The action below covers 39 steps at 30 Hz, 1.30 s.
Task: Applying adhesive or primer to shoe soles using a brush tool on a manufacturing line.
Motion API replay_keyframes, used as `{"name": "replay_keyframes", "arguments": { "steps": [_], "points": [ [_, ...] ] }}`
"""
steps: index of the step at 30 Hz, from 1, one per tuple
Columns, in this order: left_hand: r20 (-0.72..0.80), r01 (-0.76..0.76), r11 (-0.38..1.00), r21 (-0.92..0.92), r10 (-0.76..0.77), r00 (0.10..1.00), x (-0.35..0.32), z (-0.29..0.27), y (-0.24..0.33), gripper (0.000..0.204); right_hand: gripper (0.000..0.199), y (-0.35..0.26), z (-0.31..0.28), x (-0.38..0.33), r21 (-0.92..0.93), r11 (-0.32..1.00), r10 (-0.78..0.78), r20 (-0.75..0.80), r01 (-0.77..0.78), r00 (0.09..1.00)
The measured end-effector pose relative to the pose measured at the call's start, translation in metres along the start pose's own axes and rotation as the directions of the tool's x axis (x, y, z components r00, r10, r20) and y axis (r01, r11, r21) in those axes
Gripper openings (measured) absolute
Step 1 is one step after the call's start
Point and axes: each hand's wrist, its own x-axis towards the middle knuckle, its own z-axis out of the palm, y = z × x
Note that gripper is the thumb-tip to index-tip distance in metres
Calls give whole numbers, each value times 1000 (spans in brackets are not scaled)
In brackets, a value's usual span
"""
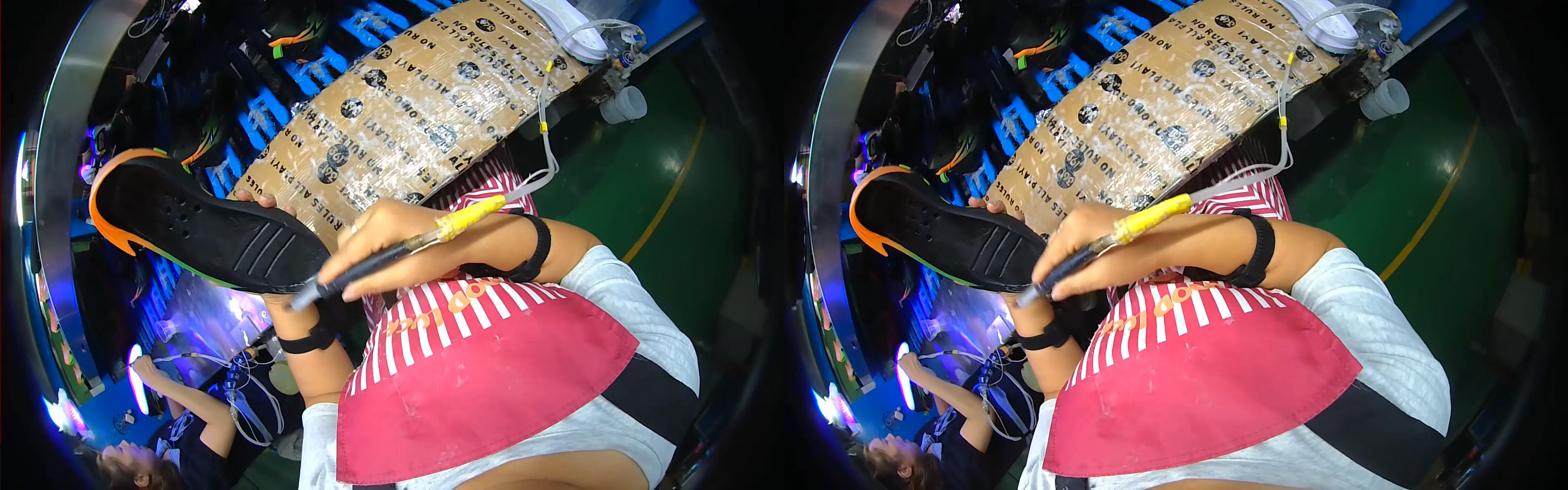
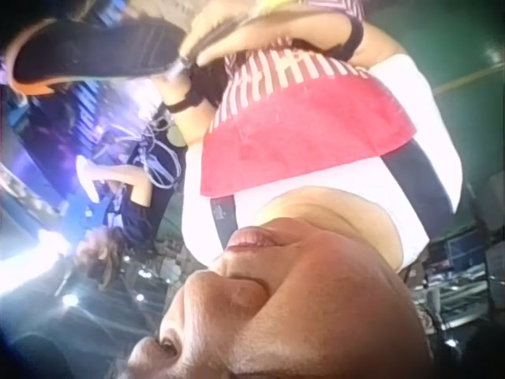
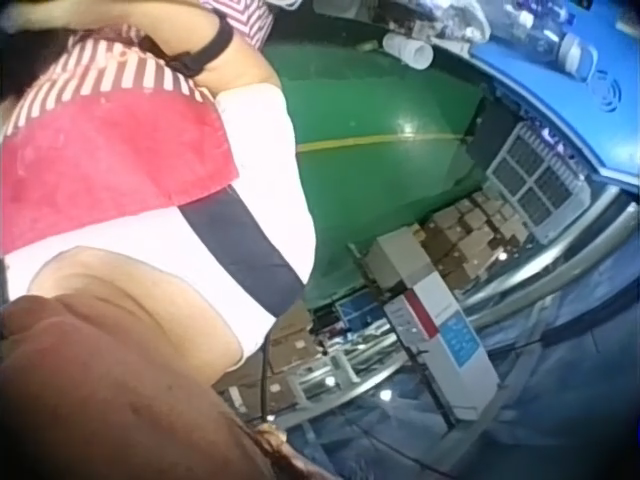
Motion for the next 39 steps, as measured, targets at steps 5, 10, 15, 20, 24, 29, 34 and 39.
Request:
{"name": "replay_keyframes", "arguments": {
  "steps": [5,10,15,20,24,29,34,39],
  "points": [
    [-63,242,961,131,-235,970,-3,-5,16,98,22,7,2,-3,-220,967,-107,98,127,989],
    [-145,243,931,273,-210,967,4,22,8,103,24,4,-4,-3,-105,993,-44,128,58,991],
    [-132,376,797,473,-357,925,17,27,9,94,24,12,-3,-6,-448,861,-157,216,241,964],
    [-483,494,788,367,-293,825,18,37,11,65,22,12,-5,-5,-207,942,-234,166,266,958],
    [-472,623,690,368,-439,765,29,28,13,50,20,17,-1,-6,-446,859,-182,189,249,965],
    [-151,420,641,642,-431,889,4,43,12,39,19,8,-7,-7,-363,904,-91,350,224,933],
    [-154,365,420,831,-457,876,10,62,14,45,27,14,-1,-5,-418,861,-200,245,289,949],
    [-764,826,314,468,-325,557,25,82,6,35,22,9,-3,-9,-432,873,-77,335,226,939]
  ]
}}
